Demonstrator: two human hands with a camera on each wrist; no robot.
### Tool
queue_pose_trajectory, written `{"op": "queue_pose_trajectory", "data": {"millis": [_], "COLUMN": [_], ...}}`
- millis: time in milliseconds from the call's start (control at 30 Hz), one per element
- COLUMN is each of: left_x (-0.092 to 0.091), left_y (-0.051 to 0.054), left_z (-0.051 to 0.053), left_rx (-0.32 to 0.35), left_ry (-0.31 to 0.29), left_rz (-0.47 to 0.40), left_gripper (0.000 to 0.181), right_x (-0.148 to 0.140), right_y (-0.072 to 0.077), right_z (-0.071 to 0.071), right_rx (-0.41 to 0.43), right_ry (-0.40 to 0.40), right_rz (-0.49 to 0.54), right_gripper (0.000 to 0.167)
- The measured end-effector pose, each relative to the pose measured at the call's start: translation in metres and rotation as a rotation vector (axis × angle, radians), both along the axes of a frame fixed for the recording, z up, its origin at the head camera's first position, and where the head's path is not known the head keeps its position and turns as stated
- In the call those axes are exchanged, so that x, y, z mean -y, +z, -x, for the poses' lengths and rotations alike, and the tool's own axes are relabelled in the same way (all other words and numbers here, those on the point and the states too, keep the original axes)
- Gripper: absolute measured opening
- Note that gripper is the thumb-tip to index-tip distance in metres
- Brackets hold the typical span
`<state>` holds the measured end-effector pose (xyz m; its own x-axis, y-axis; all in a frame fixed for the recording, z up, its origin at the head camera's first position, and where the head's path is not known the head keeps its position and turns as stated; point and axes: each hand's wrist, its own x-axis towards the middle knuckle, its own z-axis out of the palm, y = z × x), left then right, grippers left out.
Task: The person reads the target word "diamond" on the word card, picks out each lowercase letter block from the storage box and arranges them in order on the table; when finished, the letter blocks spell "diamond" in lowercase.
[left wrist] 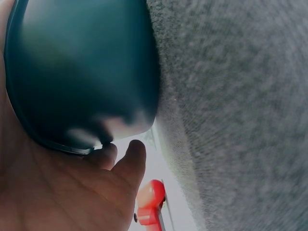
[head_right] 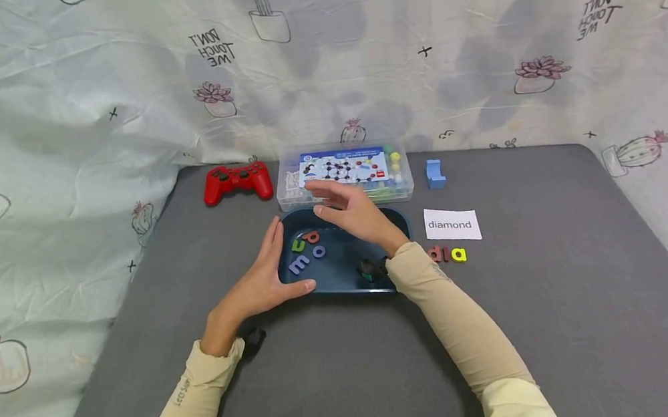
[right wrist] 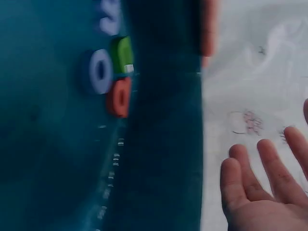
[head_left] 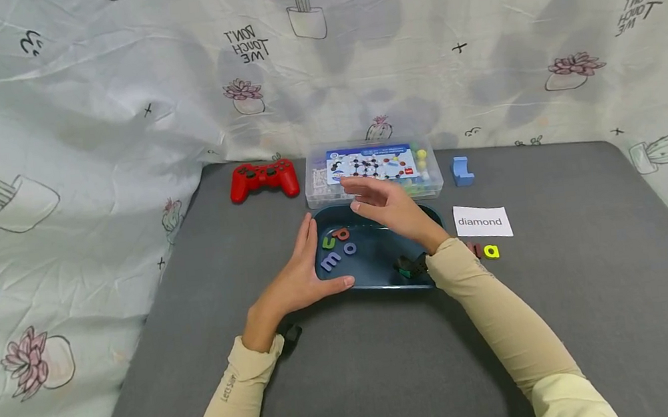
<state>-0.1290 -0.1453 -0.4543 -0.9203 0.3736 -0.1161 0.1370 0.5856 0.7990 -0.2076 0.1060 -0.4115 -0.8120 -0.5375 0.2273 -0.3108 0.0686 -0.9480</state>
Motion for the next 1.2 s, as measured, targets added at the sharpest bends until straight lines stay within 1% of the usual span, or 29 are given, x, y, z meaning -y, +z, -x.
{"op": "queue_pose_trajectory", "data": {"millis": [300, 500, 700, 800, 1033, 1200], "left_x": [0.001, 0.003, 0.002, 0.001, 0.001, 0.001], "left_y": [0.002, 0.001, 0.001, 0.002, 0.003, 0.004], "left_z": [-0.001, 0.0, 0.001, 0.001, 0.001, 0.001], "left_rx": [-0.002, 0.001, 0.003, 0.009, 0.013, 0.014], "left_ry": [-0.005, -0.005, -0.015, -0.011, -0.008, -0.009], "left_rz": [-0.011, -0.007, -0.02, -0.016, -0.009, -0.001], "left_gripper": [0.128, 0.13, 0.127, 0.127, 0.128, 0.128], "right_x": [0.007, 0.01, 0.011, 0.012, 0.015, 0.016], "right_y": [-0.005, -0.006, -0.011, -0.012, -0.013, -0.015], "right_z": [0.002, 0.003, 0.005, 0.004, 0.004, 0.006], "right_rx": [0.037, 0.064, 0.073, 0.085, 0.134, 0.159], "right_ry": [0.05, 0.055, 0.08, 0.092, 0.157, 0.221], "right_rz": [-0.066, -0.086, -0.116, -0.137, -0.221, -0.277], "right_gripper": [0.046, 0.043, 0.042, 0.042, 0.046, 0.047]}}
